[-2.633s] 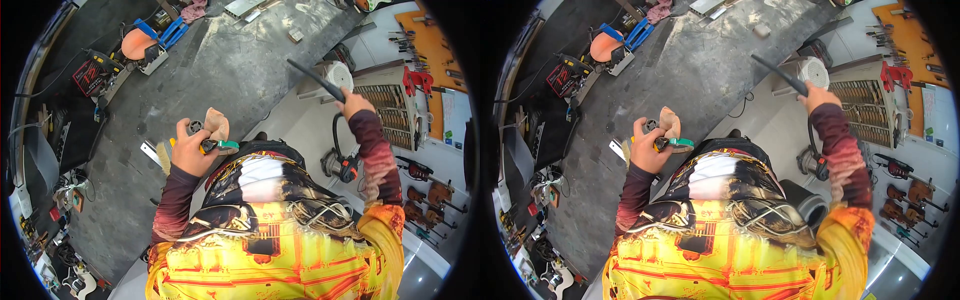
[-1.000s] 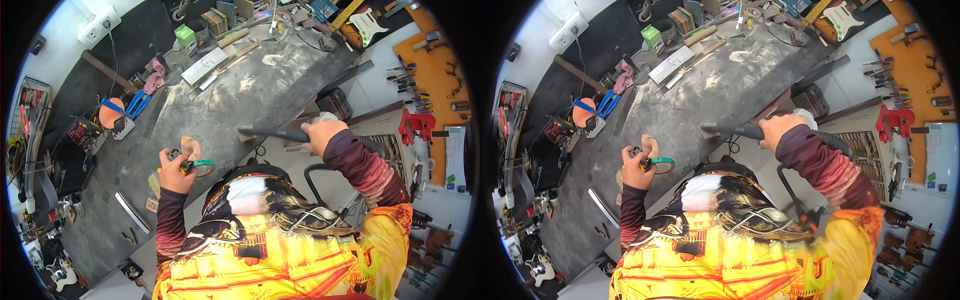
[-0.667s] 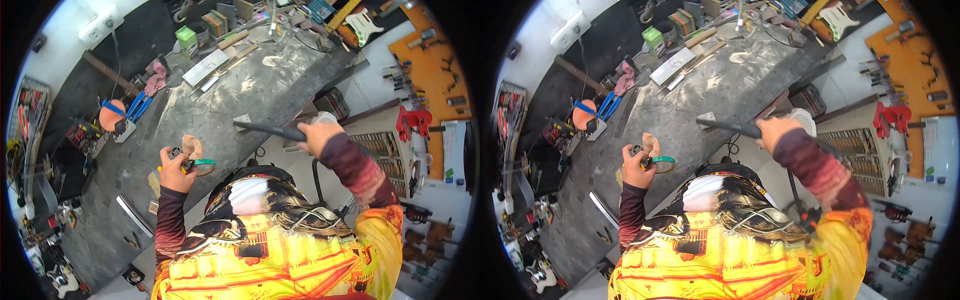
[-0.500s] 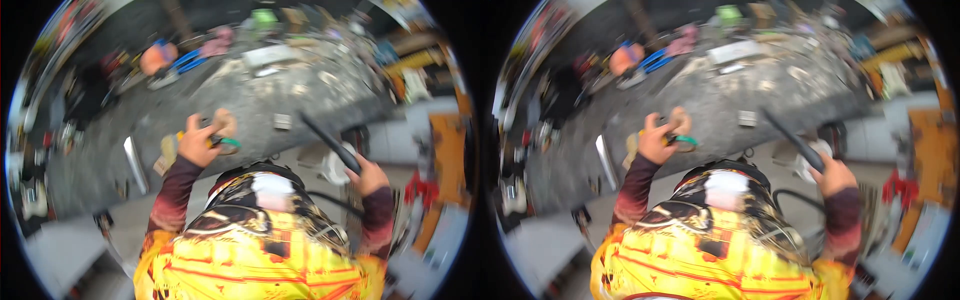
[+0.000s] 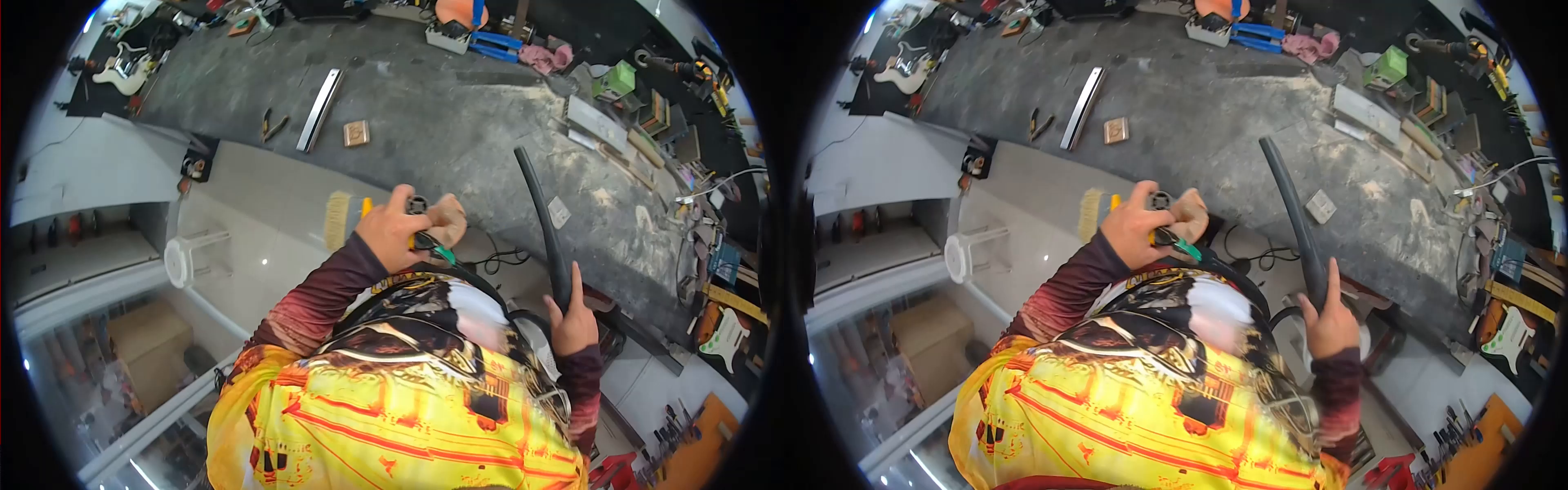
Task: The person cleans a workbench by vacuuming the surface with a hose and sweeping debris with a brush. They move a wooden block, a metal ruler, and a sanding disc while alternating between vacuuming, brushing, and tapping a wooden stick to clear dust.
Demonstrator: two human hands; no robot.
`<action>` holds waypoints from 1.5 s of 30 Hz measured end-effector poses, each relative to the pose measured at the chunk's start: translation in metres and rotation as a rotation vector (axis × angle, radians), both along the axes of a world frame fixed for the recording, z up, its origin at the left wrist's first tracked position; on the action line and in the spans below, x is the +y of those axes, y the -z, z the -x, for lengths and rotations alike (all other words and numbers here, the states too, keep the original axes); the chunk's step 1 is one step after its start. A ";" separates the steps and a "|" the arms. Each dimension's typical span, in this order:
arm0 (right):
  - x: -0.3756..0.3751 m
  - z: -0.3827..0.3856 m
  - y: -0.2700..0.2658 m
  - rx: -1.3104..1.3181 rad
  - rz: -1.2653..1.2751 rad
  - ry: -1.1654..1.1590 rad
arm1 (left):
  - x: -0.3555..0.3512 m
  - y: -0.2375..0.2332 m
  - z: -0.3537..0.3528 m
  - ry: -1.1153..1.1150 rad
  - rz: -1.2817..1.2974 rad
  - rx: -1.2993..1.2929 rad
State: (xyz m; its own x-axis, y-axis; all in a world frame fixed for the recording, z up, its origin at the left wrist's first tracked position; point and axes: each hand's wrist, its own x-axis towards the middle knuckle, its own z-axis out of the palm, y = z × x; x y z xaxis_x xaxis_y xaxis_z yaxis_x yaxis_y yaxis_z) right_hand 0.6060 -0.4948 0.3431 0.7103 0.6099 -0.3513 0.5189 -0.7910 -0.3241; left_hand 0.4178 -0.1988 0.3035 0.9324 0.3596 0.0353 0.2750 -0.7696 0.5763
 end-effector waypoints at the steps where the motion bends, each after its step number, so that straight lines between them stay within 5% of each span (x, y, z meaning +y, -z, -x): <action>1: 0.003 -0.004 0.008 -0.046 -0.031 -0.115 | -0.006 -0.008 0.014 -0.014 0.005 0.035; 5: 0.046 0.013 0.012 -0.025 0.124 -0.319 | -0.005 -0.016 0.068 -0.232 -0.021 0.121; 11: 0.104 0.042 0.010 0.015 0.116 -0.304 | 0.051 -0.019 0.118 -0.429 -0.078 0.025; 17: 0.181 0.088 0.014 -0.018 0.129 -0.086 | 0.205 -0.018 0.166 -0.348 -0.220 -0.248; 25: 0.259 0.143 -0.004 0.059 0.160 0.078 | 0.376 -0.046 0.195 -0.326 -0.265 -0.270; 29: 0.273 0.155 0.012 0.155 -0.018 0.044 | 0.409 -0.039 0.192 -0.330 -0.309 -0.275; 31: 0.280 0.155 0.016 0.440 -0.297 0.025 | 0.410 -0.036 0.193 -0.367 -0.324 -0.251; 35: 0.305 0.131 0.026 0.559 -0.418 -0.199 | 0.406 -0.024 0.209 -0.498 -0.303 -0.184; 36: 0.315 0.127 0.025 0.572 -0.272 -0.179 | 0.409 -0.021 0.218 -0.510 -0.323 -0.184; 39: 0.358 0.129 0.029 0.205 -0.491 -0.312 | 0.423 -0.023 0.237 -0.531 -0.262 -0.116; 45: 0.444 0.163 0.002 0.187 0.007 -0.203 | 0.485 -0.015 0.253 -0.503 -0.195 -0.138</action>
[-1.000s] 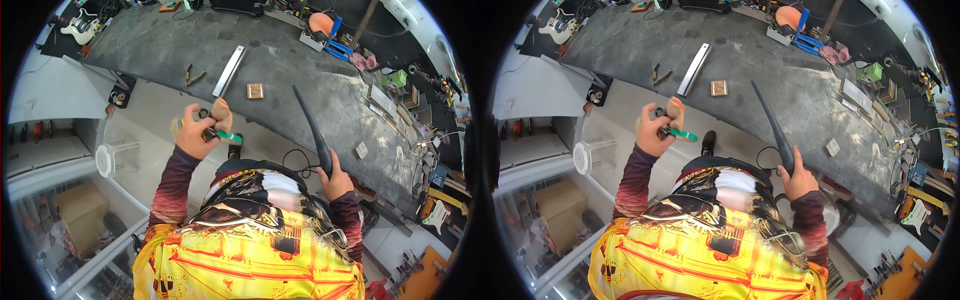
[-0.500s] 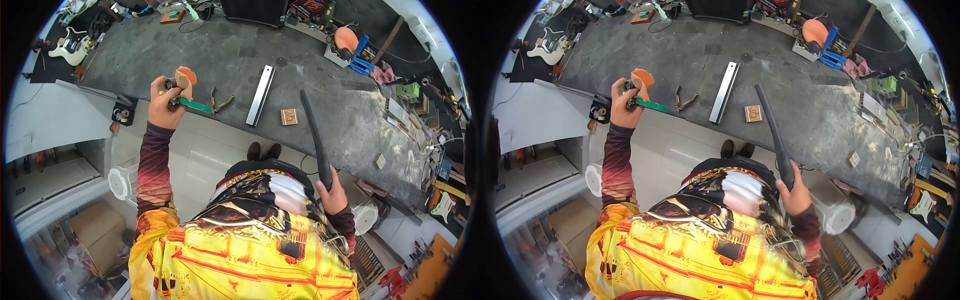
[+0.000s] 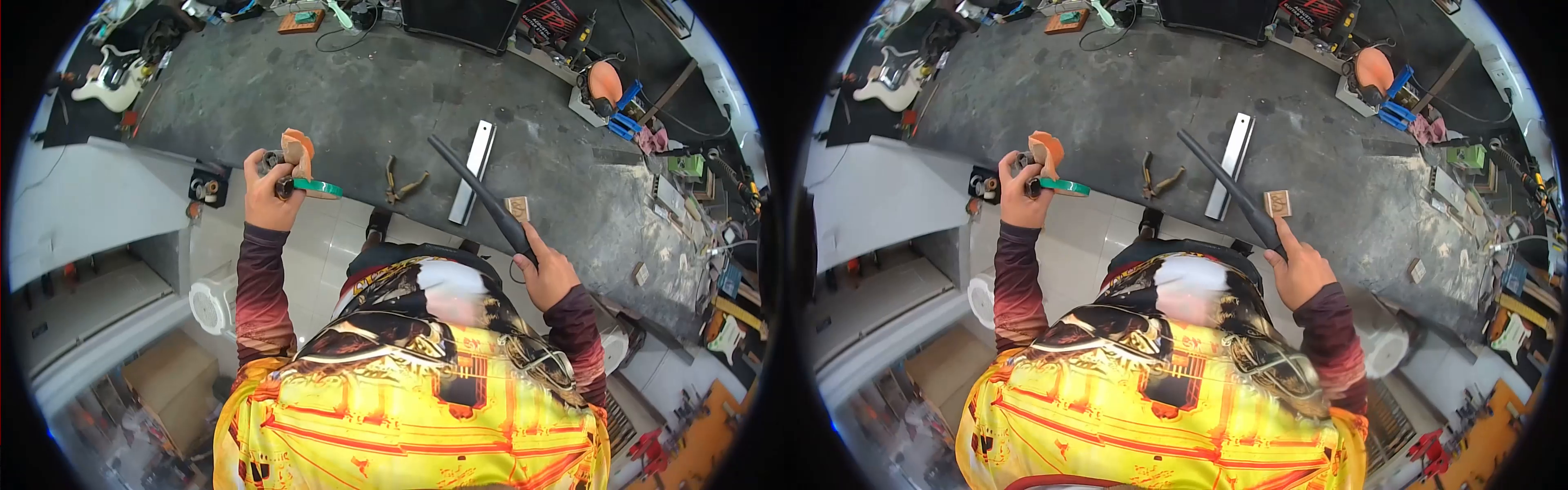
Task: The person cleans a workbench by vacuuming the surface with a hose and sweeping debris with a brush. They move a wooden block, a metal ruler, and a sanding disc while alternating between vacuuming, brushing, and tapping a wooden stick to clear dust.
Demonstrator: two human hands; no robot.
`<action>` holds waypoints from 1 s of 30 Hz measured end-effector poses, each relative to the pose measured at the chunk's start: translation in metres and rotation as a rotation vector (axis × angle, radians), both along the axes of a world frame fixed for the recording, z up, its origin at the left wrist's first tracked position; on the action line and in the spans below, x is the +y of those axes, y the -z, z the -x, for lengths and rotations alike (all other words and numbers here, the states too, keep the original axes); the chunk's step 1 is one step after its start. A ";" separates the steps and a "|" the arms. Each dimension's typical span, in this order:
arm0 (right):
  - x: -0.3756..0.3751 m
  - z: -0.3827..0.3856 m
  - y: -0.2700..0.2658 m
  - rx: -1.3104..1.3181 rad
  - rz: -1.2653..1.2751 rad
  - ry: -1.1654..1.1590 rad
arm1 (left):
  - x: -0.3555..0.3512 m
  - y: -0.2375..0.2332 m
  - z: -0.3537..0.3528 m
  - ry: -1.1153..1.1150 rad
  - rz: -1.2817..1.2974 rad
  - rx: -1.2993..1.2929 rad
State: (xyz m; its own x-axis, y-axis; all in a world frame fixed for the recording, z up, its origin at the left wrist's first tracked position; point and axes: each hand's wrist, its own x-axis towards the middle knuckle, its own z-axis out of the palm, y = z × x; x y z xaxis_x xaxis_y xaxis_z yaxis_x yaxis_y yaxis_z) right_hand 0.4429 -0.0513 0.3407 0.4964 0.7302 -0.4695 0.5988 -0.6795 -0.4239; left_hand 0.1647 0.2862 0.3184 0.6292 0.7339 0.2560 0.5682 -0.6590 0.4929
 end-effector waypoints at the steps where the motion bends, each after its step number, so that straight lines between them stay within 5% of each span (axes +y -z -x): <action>1: 0.015 0.013 0.000 -0.006 0.015 0.024 | 0.019 0.004 0.000 0.021 0.013 -0.013; 4: 0.058 0.043 0.003 -0.045 0.124 0.025 | 0.067 0.018 -0.006 0.148 -0.005 -0.037; 6: 0.073 0.065 0.011 0.026 -0.127 0.142 | 0.101 0.026 -0.012 0.282 0.004 -0.034; 9: 0.096 0.086 0.002 0.042 -0.089 0.208 | 0.131 0.043 -0.032 0.500 -0.062 -0.045; 15: 0.105 0.108 -0.009 0.083 -0.084 0.274 | 0.130 0.076 -0.072 0.649 -0.121 0.116; 24: 0.066 0.098 -0.015 0.027 -0.095 0.416 | 0.073 0.059 -0.098 0.689 -0.086 -0.049; 26: 0.051 0.096 -0.015 0.039 -0.150 0.422 | 0.066 0.058 -0.115 0.610 0.079 -0.305; 28: 0.038 0.093 -0.015 0.026 -0.135 0.467 | 0.064 0.053 -0.132 0.571 0.167 -0.287; 30: 0.026 0.091 -0.014 0.013 -0.122 0.508 | 0.073 0.051 -0.145 0.485 -0.078 -0.037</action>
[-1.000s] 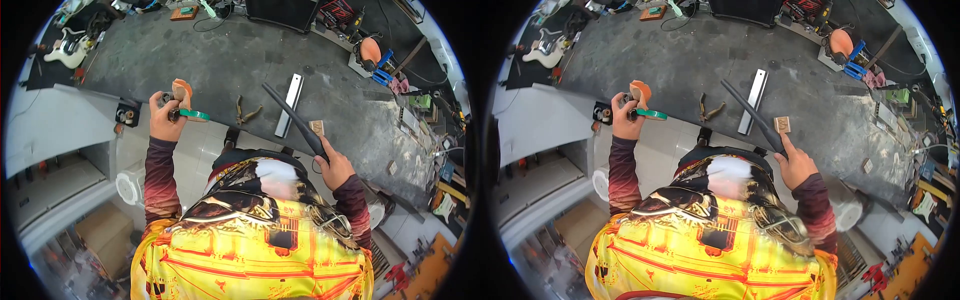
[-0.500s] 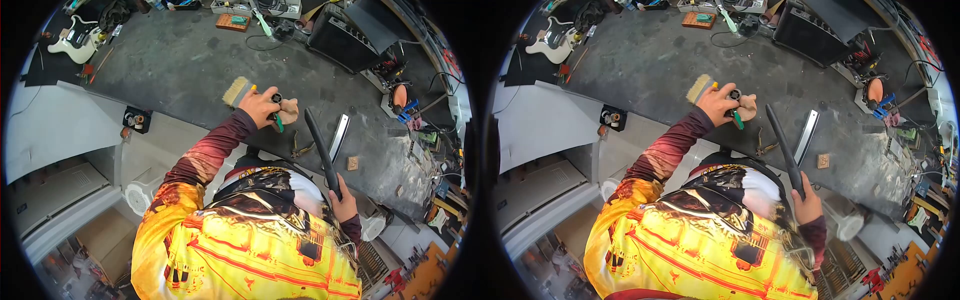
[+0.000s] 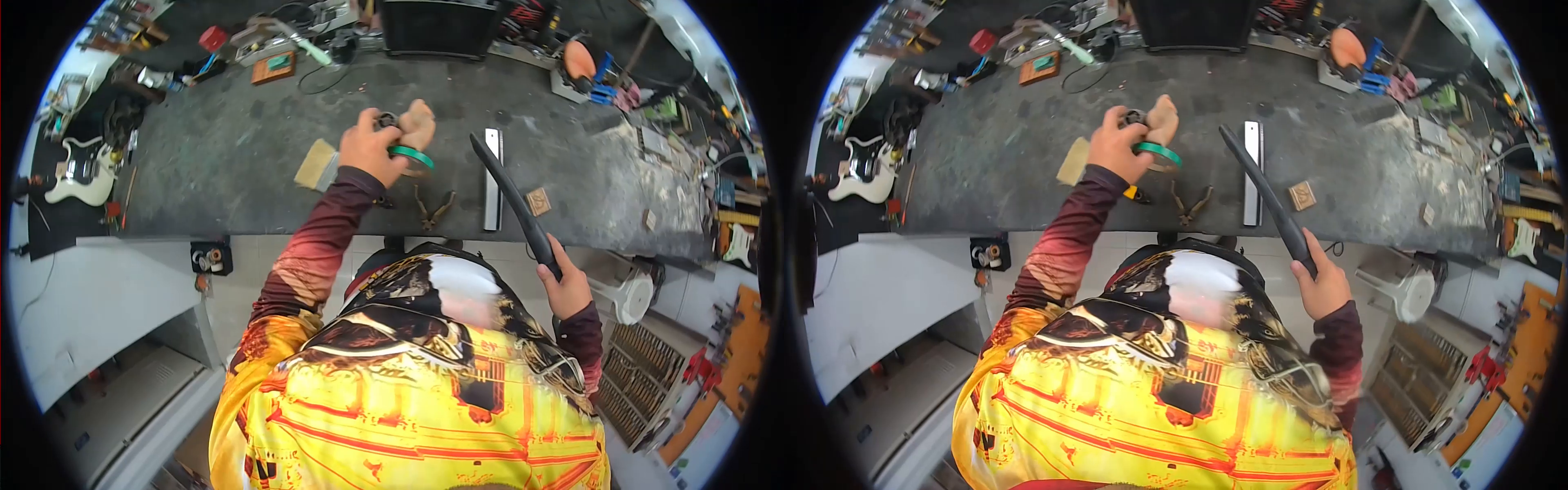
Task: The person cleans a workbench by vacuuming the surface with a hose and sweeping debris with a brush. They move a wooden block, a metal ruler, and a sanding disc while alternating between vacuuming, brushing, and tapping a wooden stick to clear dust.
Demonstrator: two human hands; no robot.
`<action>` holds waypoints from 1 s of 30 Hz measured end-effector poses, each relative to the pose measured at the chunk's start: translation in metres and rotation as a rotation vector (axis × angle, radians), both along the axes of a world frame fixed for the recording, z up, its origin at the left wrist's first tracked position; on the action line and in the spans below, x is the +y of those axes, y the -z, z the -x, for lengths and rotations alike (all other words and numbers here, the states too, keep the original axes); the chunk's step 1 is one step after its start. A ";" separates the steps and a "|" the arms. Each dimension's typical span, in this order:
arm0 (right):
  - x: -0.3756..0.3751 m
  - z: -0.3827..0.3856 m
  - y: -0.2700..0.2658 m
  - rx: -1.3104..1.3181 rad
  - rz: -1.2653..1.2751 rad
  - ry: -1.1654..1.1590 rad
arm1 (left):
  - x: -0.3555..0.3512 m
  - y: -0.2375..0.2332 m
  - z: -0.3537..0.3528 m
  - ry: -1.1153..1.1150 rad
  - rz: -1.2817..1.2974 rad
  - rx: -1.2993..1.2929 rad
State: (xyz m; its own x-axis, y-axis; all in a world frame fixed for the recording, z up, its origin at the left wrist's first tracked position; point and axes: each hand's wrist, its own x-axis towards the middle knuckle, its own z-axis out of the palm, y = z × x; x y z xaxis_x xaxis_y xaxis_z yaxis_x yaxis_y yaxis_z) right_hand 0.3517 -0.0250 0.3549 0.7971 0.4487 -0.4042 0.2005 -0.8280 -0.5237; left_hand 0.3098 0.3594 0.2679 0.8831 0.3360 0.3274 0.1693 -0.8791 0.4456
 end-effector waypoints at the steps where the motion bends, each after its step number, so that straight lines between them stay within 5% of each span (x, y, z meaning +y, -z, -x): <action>1: -0.008 -0.001 0.006 -0.039 -0.032 0.005 | 0.004 0.000 -0.008 0.020 -0.009 -0.003; 7: -0.041 0.008 0.008 0.069 -0.100 0.097 | 0.012 0.032 -0.052 -0.070 -0.389 0.569; 12: -0.064 0.017 0.013 -0.020 -0.356 0.127 | -0.009 0.035 -0.029 -0.039 -0.394 0.523; 14: -0.069 0.022 0.013 -0.020 -0.498 0.142 | -0.039 0.000 -0.010 0.074 -0.255 0.427; 16: -0.063 0.029 0.000 0.032 -0.592 0.208 | -0.051 0.013 0.016 0.078 -0.168 0.221; 18: -0.049 0.043 0.001 0.019 -0.755 0.294 | -0.079 0.010 0.038 0.319 -0.013 0.071; 20: -0.024 0.053 -0.019 -0.015 -0.880 0.326 | -0.125 -0.011 0.048 0.516 0.538 0.263; 23: 0.018 0.078 -0.037 -0.037 -1.023 0.299 | -0.155 0.006 0.070 0.990 0.760 0.467; 30: 0.140 0.155 -0.068 -0.237 -1.029 0.269 | -0.113 0.012 0.135 1.104 0.996 0.412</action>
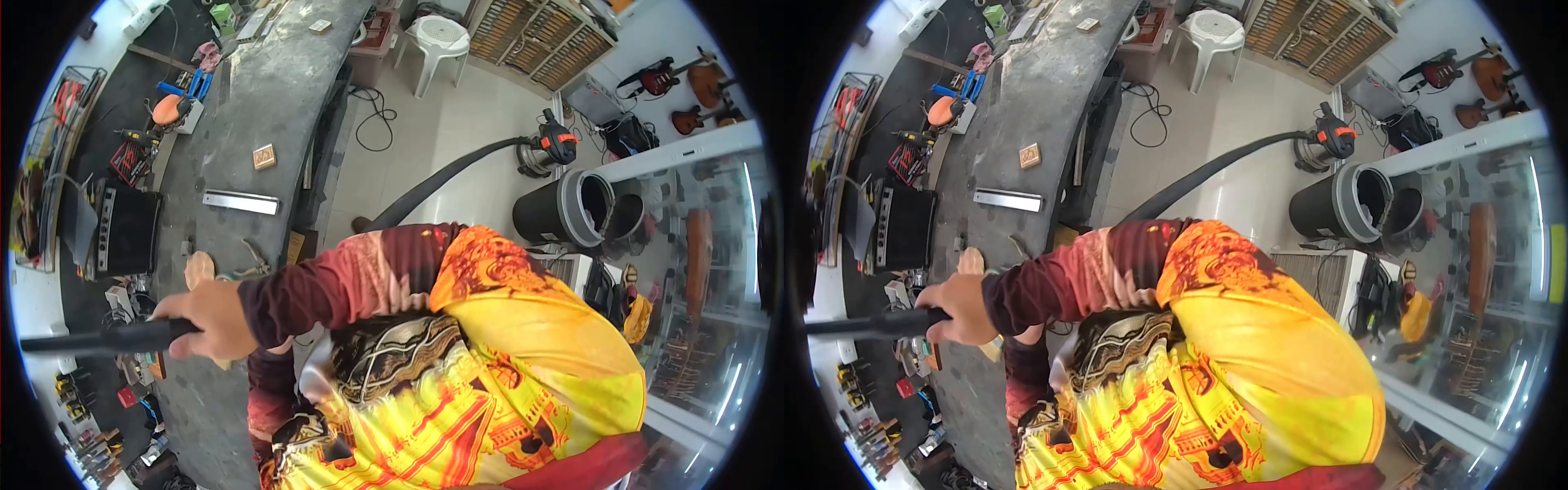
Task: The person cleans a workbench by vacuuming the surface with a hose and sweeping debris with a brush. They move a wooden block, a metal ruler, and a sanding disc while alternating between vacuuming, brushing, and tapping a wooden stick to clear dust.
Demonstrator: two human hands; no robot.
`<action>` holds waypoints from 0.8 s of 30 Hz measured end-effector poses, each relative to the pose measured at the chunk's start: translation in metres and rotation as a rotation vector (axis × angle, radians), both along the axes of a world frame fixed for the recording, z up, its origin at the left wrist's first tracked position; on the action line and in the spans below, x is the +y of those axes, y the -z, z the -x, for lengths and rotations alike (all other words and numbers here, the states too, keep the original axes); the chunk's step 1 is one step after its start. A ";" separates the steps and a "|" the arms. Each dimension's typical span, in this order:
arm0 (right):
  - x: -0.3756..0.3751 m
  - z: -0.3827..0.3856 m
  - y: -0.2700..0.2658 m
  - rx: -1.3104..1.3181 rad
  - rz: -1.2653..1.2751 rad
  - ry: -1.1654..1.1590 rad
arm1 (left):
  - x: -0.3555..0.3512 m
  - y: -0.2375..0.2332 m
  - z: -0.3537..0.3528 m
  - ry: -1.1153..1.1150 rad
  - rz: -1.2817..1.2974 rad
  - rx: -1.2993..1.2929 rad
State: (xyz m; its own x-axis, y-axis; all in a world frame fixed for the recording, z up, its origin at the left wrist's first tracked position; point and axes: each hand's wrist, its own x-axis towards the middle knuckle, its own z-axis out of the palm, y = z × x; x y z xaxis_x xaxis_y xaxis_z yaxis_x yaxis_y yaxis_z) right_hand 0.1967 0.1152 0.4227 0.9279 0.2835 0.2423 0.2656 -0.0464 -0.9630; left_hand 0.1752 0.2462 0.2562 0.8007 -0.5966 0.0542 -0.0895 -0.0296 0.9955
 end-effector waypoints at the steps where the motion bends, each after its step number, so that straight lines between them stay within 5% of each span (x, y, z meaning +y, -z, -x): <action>1: 0.017 0.012 -0.003 -0.005 -0.026 -0.084 | 0.018 0.001 0.014 -0.027 0.024 0.005; 4: 0.080 0.049 0.000 0.039 -0.034 -0.221 | 0.077 0.003 0.059 -0.137 0.075 0.030; 7: 0.118 0.087 0.004 -0.222 0.234 -0.199 | 0.127 0.005 0.101 -0.239 0.128 0.026; 11: 0.078 0.117 0.009 -0.251 0.129 -0.275 | 0.199 0.035 0.150 -0.386 0.125 -0.063; 12: 0.060 0.127 0.004 -0.204 0.190 -0.231 | 0.181 -0.020 0.163 -0.366 -0.102 -0.269; 13: 0.053 0.133 0.027 -0.320 0.207 -0.101 | 0.154 -0.054 0.172 -0.386 0.367 0.017; 15: 0.018 0.147 0.021 0.111 0.170 -0.189 | 0.160 -0.073 0.190 -0.535 0.467 0.100; 20: -0.050 0.170 0.126 0.393 0.193 -0.021 | 0.191 -0.089 0.231 -0.917 0.772 0.303; 24: -0.056 0.185 0.161 0.547 0.322 -0.009 | 0.240 -0.083 0.258 -1.137 0.864 0.243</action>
